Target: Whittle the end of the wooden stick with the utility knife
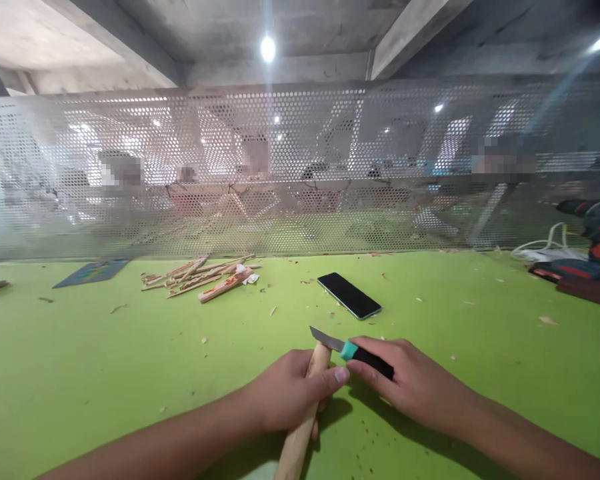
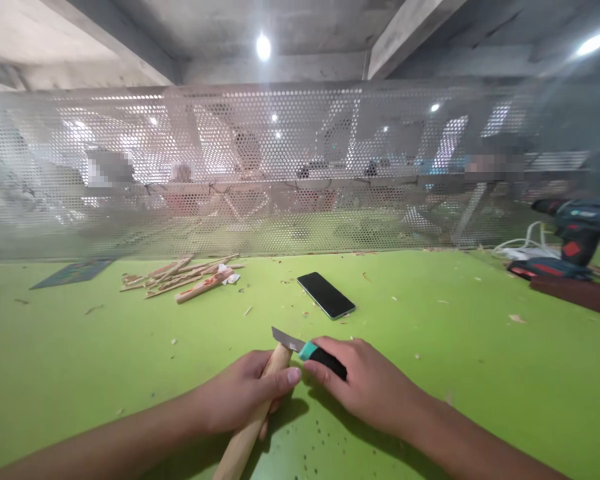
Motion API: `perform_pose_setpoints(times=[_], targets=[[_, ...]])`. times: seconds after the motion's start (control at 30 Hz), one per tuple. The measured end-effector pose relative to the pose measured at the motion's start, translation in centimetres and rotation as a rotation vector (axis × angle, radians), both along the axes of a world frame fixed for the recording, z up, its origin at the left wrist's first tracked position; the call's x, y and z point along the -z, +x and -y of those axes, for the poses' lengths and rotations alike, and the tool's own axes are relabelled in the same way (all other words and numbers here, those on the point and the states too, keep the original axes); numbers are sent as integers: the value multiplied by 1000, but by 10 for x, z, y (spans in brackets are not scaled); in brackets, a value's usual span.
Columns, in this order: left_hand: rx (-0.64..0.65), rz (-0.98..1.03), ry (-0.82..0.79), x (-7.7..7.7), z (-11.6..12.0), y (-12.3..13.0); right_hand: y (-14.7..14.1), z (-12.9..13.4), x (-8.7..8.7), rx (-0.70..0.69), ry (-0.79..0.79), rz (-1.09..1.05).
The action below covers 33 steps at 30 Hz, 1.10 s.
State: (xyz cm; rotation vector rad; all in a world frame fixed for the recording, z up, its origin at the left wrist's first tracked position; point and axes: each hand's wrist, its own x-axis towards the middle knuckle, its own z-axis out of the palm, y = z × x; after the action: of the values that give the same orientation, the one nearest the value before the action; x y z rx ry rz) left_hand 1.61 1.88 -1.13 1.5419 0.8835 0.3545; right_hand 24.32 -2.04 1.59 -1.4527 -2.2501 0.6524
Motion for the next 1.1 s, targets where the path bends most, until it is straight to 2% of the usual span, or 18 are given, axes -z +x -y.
perform_pose_setpoints(times=[0.17, 0.5, 0.63, 0.8, 0.93, 1.1], targets=[[-27, 0, 21, -5, 3, -1, 0, 0, -2, -65, -16, -35], [6, 8, 2, -4, 1, -3, -1, 5, -6, -40, -41, -76], [19, -2, 14, -4, 1, -4, 1, 2, -5, -60, -80, -30], [31, -56, 7, -14, 5, -5, 2, 2, -4, -86, -100, 18], [20, -162, 92, -23, 11, -4, 1, 5, -1, -82, -106, 15], [18, -117, 70, -24, 12, -3, 0, 6, 4, -30, -67, 14]])
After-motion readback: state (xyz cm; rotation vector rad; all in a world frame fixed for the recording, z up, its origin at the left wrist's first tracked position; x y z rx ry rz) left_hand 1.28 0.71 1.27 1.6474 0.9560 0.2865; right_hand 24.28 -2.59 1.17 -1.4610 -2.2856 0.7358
